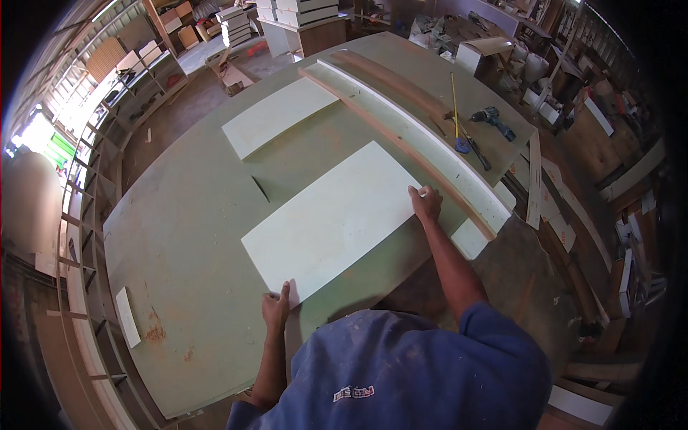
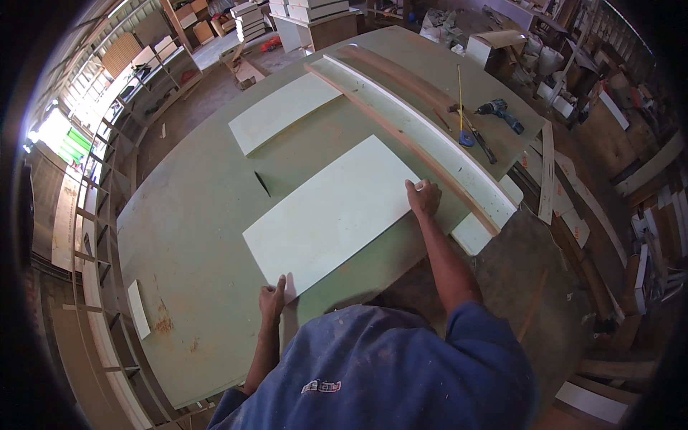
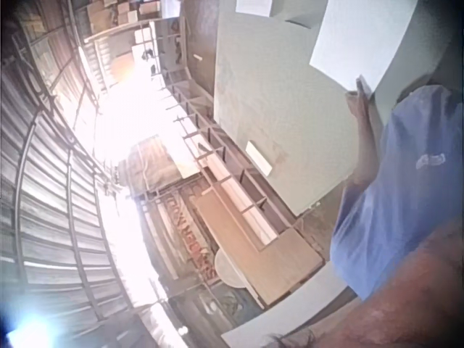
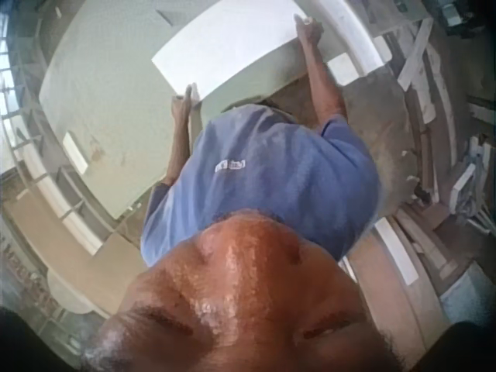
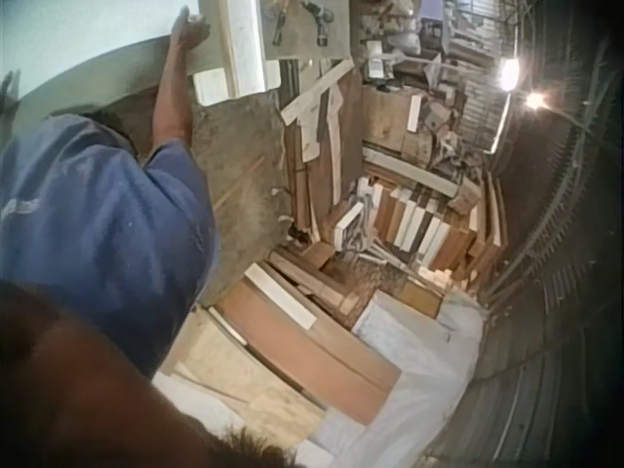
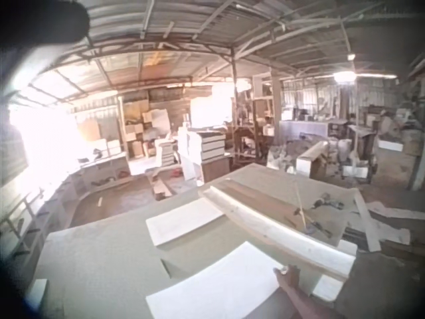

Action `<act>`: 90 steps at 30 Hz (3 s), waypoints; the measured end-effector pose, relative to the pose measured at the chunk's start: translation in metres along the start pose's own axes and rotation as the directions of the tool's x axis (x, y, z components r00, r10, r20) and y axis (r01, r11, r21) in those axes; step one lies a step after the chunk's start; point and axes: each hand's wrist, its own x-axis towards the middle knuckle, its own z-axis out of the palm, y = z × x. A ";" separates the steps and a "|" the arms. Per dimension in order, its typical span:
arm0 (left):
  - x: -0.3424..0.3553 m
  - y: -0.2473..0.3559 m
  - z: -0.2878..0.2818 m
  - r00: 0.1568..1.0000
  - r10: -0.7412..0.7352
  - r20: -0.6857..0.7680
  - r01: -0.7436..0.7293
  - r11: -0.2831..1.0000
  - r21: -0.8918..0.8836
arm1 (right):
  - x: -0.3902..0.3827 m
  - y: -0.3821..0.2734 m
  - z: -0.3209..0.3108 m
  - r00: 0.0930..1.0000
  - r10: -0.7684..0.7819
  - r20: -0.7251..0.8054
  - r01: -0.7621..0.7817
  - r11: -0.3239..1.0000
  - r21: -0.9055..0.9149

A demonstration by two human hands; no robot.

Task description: The person cuts a wooden board using a table saw, moves the cut pieces to a stack on the floor, adjusts the fence using a tape measure and a hammer, and cuts another board with the table saw.

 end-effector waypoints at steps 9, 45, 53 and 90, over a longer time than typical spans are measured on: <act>0.013 0.053 0.042 0.999 -0.034 0.005 0.034 0.998 -0.043 | 0.046 0.041 0.032 1.000 0.028 0.014 -0.030 0.992 0.122; 0.009 0.014 0.028 0.868 0.123 0.482 0.145 0.864 -0.481 | -0.093 -0.083 0.106 0.692 -0.717 0.082 0.715 0.697 0.060; 0.050 0.011 0.027 0.809 0.228 0.542 0.066 0.880 -0.470 | -0.085 -0.105 0.121 0.722 -0.680 0.125 0.683 0.730 0.024; 0.140 0.049 0.015 0.836 0.165 0.524 0.074 0.911 -0.405 | -0.031 -0.158 0.190 0.712 -0.693 0.112 0.693 0.719 0.047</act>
